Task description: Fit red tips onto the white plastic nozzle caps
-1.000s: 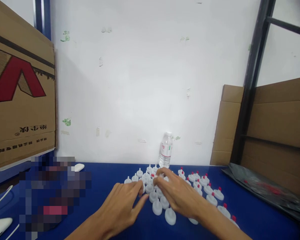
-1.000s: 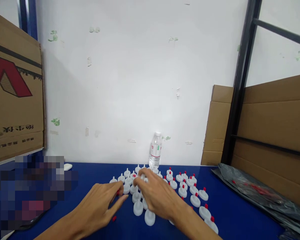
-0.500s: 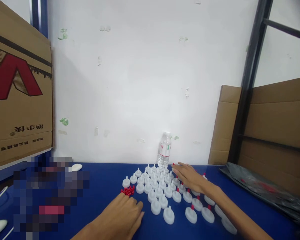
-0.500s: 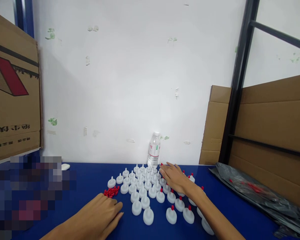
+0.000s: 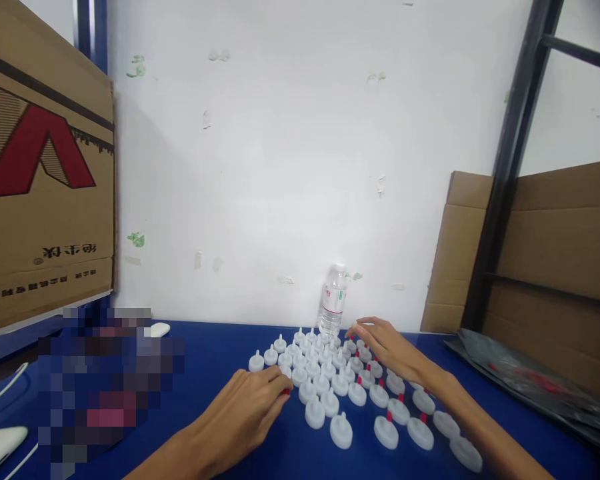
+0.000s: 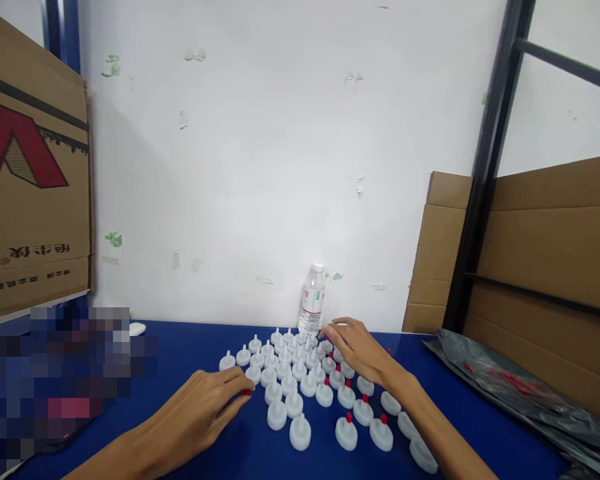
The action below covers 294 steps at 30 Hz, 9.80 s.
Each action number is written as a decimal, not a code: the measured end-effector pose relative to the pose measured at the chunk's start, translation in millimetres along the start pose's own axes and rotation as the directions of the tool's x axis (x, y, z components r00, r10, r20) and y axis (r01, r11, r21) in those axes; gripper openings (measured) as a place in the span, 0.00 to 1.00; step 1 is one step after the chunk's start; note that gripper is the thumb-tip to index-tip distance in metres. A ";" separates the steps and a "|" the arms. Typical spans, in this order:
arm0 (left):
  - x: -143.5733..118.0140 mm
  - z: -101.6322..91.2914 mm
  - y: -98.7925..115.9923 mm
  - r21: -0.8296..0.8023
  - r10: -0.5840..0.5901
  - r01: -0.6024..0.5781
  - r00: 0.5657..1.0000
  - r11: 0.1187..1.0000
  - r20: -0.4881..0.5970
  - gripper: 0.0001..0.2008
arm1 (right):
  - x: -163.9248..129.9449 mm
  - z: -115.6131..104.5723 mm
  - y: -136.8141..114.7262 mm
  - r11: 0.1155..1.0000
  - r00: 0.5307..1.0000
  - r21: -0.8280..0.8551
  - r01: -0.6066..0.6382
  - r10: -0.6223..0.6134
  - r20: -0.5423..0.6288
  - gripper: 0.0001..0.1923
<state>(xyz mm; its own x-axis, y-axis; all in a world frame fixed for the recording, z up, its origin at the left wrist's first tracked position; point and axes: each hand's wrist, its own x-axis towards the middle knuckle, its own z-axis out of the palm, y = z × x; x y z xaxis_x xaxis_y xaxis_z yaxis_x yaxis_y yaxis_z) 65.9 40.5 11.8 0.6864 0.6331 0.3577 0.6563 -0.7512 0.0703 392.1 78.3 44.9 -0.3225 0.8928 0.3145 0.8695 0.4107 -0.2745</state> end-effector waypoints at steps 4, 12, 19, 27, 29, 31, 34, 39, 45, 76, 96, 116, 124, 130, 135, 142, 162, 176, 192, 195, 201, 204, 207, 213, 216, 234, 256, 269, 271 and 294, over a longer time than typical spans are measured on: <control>0.5 1.1 -1.7 -0.027 0.023 -0.024 0.998 0.999 -0.056 0.12 | -2.8 13.3 -2.0 1.000 0.997 -0.018 0.001 0.000 0.073 0.38; 0.8 -1.3 0.2 -0.064 0.004 -0.017 0.978 0.998 -0.207 0.13 | -1.5 2.3 -8.7 0.990 0.976 -0.090 0.106 -0.121 -0.181 0.24; 2.1 7.1 -7.7 -0.071 0.001 -0.025 0.945 0.997 -0.326 0.13 | -10.6 18.5 -55.8 0.929 0.914 -0.117 0.352 -0.368 -0.172 0.11; 1.9 9.0 -3.2 -0.094 0.078 -0.119 0.931 0.988 -0.357 0.13 | -27.4 38.6 -96.0 0.859 0.852 -0.072 0.506 -0.511 -0.109 0.21; 1.5 9.3 -1.3 -0.114 0.085 -0.130 0.937 0.985 -0.338 0.13 | -28.9 41.5 -97.6 0.837 0.824 -0.089 0.540 -0.547 -0.148 0.22; 1.0 10.3 -0.5 -0.135 0.080 -0.130 0.943 0.982 -0.323 0.13 | -29.1 44.1 -97.9 0.811 0.785 -0.123 0.572 -0.585 -0.204 0.20; 0.6 11.6 -0.8 -0.145 0.056 -0.106 0.948 0.984 -0.312 0.12 | -28.6 46.1 -98.4 0.794 0.749 -0.157 0.587 -0.606 -0.267 0.19; 2.0 11.9 -1.0 -0.178 0.026 -0.087 0.947 0.980 -0.319 0.13 | -28.5 45.3 -101.1 0.772 0.686 -0.180 0.610 -0.628 -0.368 0.17; 2.2 10.2 1.0 -0.365 -0.055 -0.073 0.943 0.928 -0.330 0.11 | -28.1 48.5 -102.5 0.737 0.651 -0.072 0.672 -0.634 -0.418 0.17; -1.3 -28.0 10.3 -0.302 -0.164 0.101 0.968 0.948 -0.191 0.14 | -20.8 32.9 -91.4 0.758 0.760 -0.361 0.544 -0.627 -0.171 0.24; -0.1 -6.5 -26.1 -0.017 -0.250 0.250 0.967 0.968 -0.043 0.13 | -3.2 31.4 -19.9 0.987 0.998 -0.157 0.035 -0.042 -0.042 0.29; 0.8 3.8 -31.5 -0.015 -0.355 0.355 0.935 0.935 0.018 0.11 | -6.2 35.5 -11.2 0.991 0.998 -0.130 -0.020 0.028 0.061 0.31; 0.5 10.5 -37.3 -0.032 -0.312 0.311 0.950 0.950 -0.009 0.12 | -1.9 26.2 -12.2 0.969 0.993 -0.245 0.024 -0.051 -0.105 0.28; 1.7 7.2 -38.0 -0.023 -0.291 0.291 0.956 0.957 -0.028 0.12 | -3.3 15.0 -23.8 0.971 0.963 -0.226 0.081 -0.135 -0.235 0.22; -0.1 -9.8 -34.9 -0.040 -0.191 0.193 0.980 0.980 0.062 0.11 | -3.9 12.4 -28.1 0.961 0.933 -0.255 0.104 -0.183 -0.311 0.19; -3.2 -6.0 -30.1 -0.086 -0.159 0.170 0.980 0.982 0.121 0.08 | -4.8 11.1 -36.9 0.984 0.939 -0.159 0.075 -0.123 -0.321 0.19; 1.5 -2.7 -22.4 -0.137 -0.107 0.104 0.994 0.985 -0.011 0.06 | -15.8 -16.5 -59.8 0.986 0.994 0.132 0.106 -0.106 -0.007 0.18; 2.2 1.0 -19.0 -0.084 -0.039 0.031 0.995 0.996 -0.092 0.06 | -19.2 -8.3 -62.2 0.877 0.875 0.470 0.105 -0.305 0.375 0.16; -1.2 8.4 -3.0 -0.113 0.128 -0.172 0.938 0.979 -0.321 0.12 | -30.4 35.3 -100.0 0.912 0.907 -0.010 0.411 -0.410 -0.094 0.08; -1.4 7.5 0.2 -0.122 0.141 -0.195 0.925 0.973 -0.352 0.12 | -32.8 37.0 -102.0 0.910 0.904 -0.042 0.413 -0.416 -0.101 0.10; -1.6 5.7 3.3 -0.120 0.146 -0.202 0.918 0.972 -0.368 0.15 | -33.4 39.7 -99.9 0.915 0.905 -0.132 0.382 -0.399 -0.146 0.19; -1.5 6.3 3.6 -0.097 0.139 -0.183 0.926 0.978 -0.351 0.15 | -34.4 40.7 -100.9 0.905 0.901 -0.201 0.376 -0.407 -0.150 0.22; -1.8 6.6 3.6 -0.085 0.132 -0.172 0.928 0.981 -0.349 0.15 | -36.0 41.3 -103.2 0.900 0.901 -0.231 0.370 -0.408 -0.145 0.22; -3.4 7.4 4.1 -0.098 0.152 -0.201 0.917 0.975 -0.369 0.15 | -39.1 39.8 -107.0 0.920 0.916 -0.174 0.352 -0.377 -0.137 0.22; -4.0 9.2 5.4 -0.111 0.136 -0.192 0.912 0.975 -0.386 0.16 | -39.5 38.3 -108.1 0.929 0.924 -0.145 0.341 -0.359 -0.128 0.23; -0.5 14.4 3.6 -0.156 0.109 -0.191 0.900 0.969 -0.421 0.14 | -35.5 41.9 -101.1 0.914 0.891 -0.064 0.400 -0.404 -0.208 0.18; -1.4 -26.8 6.6 -0.095 0.053 -0.084 0.956 0.992 -0.290 0.14 | -27.2 33.0 -94.3 0.899 0.815 -0.060 0.434 -0.420 -0.400 0.09; -7.6 -21.8 -26.9 0.050 -0.118 0.113 0.987 0.992 0.108 0.07 | -22.0 -10.2 -52.5 0.978 0.977 0.133 0.159 -0.175 0.119 0.14; -8.9 -18.4 -30.0 0.036 -0.133 0.130 0.984 0.991 0.122 0.06 | -22.8 -9.9 -51.4 0.964 0.946 0.225 0.138 -0.195 0.259 0.15; 1.2 -11.9 -14.3 -0.059 -0.002 -0.005 0.992 0.998 -0.127 0.12 | -23.7 3.8 -72.7 0.961 0.987 0.226 0.160 -0.159 -0.024 0.11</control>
<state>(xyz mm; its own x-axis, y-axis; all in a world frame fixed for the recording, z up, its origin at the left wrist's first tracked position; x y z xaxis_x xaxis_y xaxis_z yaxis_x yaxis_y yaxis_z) 53.7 49.8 22.2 0.6398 0.6059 0.4728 0.6329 -0.7644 0.1232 335.1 28.0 53.9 -0.4473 0.8117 0.3756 0.6995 0.5792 -0.4185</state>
